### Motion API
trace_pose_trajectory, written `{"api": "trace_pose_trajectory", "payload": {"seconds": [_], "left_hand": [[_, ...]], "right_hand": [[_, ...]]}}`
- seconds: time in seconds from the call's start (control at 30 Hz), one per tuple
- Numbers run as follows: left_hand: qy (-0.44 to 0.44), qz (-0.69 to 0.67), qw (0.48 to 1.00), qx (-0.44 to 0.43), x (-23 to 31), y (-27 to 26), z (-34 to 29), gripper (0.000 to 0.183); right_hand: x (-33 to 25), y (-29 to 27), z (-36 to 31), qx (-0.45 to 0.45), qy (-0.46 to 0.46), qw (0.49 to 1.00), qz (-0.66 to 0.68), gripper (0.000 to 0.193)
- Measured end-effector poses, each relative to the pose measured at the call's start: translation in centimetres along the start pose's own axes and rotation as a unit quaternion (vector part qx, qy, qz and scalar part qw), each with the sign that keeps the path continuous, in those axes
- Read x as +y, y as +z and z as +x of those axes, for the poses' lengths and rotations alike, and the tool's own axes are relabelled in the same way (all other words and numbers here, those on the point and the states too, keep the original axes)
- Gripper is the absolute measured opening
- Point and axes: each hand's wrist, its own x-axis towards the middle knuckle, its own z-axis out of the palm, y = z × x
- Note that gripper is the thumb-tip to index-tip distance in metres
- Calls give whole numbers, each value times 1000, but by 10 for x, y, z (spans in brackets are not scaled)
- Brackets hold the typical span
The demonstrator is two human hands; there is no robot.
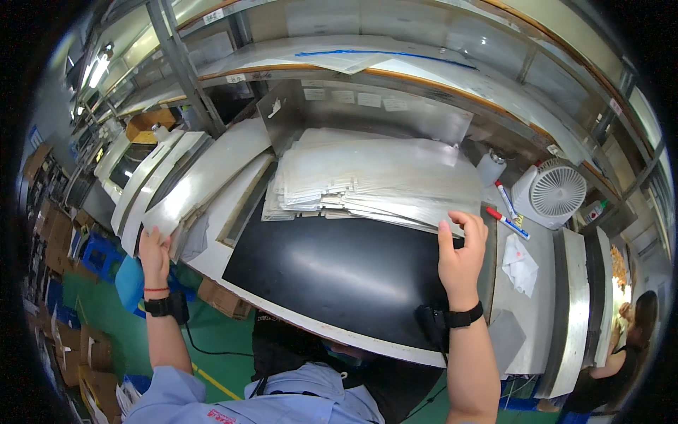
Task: Manually sorting and stacking translucent plastic electronic components or keyboard layers.
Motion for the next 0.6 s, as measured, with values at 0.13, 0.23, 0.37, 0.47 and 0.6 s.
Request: {"api": "trace_pose_trajectory", "payload": {"seconds": [0.13, 0.23, 0.37, 0.47, 0.6], "left_hand": [[127, 310, 913, 234, 4, 32, -14, 56], [337, 457, 802, 184, 24, 63, -47, 59], [147, 267, 948, -93, 26, 141, -64, 56], [-181, -83, 936, -290, 31, 198, -53, 55], [-296, -50, 897, -324, 7, 249, -7, 45]], "right_hand": [[6, 2, 1, -11, 18, 1000, 7, 19], [7, 5, 1, -27, 32, 999, 8, 20], [7, 6, -1, -59, 43, 997, 6, 20], [9, 6, -2, -71, 41, 997, 15, 20], [13, 12, -4, -80, 38, 995, 36, 21]]}}
